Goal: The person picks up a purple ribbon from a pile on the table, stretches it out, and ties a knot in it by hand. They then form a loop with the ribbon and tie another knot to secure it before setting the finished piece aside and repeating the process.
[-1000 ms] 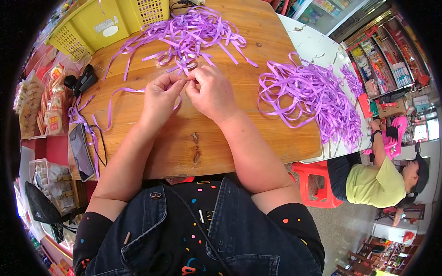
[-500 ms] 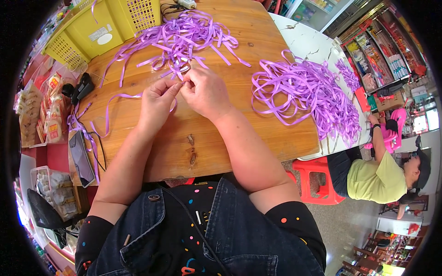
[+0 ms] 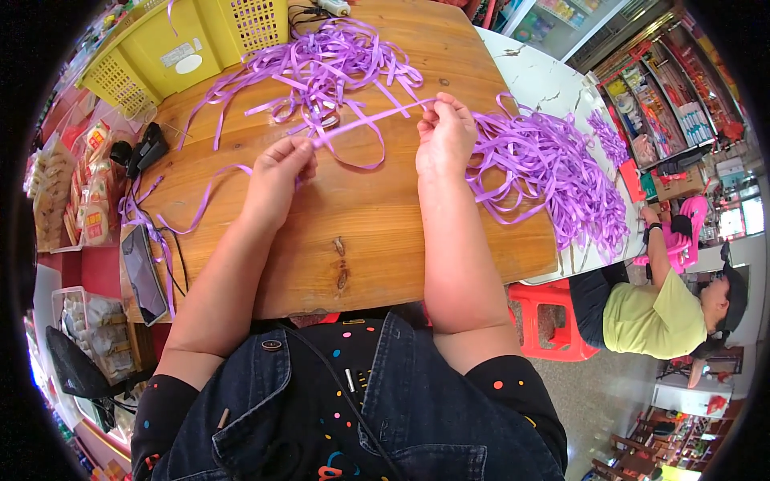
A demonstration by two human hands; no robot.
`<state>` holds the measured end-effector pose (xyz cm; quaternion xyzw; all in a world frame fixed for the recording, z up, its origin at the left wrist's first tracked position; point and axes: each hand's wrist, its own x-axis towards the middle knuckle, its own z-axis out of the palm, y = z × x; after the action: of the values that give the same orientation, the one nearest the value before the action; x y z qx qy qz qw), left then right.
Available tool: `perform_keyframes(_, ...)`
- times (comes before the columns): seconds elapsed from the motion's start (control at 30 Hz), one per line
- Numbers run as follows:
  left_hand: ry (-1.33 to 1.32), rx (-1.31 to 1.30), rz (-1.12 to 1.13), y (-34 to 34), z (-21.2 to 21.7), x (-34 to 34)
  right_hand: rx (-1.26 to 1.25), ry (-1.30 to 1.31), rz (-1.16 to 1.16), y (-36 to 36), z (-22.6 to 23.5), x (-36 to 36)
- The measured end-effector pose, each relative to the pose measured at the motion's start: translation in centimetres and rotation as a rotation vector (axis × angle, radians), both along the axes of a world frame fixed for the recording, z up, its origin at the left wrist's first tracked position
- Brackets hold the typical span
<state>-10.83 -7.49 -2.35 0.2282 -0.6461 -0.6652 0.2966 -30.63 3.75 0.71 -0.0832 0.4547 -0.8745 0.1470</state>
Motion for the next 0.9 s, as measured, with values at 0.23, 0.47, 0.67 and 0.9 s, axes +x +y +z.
perform_keyframes(0.23, 0.525, 0.843, -0.07, -0.9, 0.6, 0.1, 0.165, 0.309, 0.191, -0.3, 0.7, 2.9)
perform_keyframes(0.47, 0.603, 0.801, -0.22, -0.1, 1.0, 0.1, 0.502, 0.969, 0.619, -1.9, -0.5, 9.3)
perform_keyframes(0.67, 0.566, 0.732, -0.249, 0.0, 1.4, 0.2, 0.486, 0.954, 0.476, -2.3, -1.1, 8.6)
perform_keyframes(0.9, 0.357, 0.606, -0.164, 0.4, 0.2, -0.1, 0.453, 0.869, 0.547, -2.1, -0.8, 8.6)
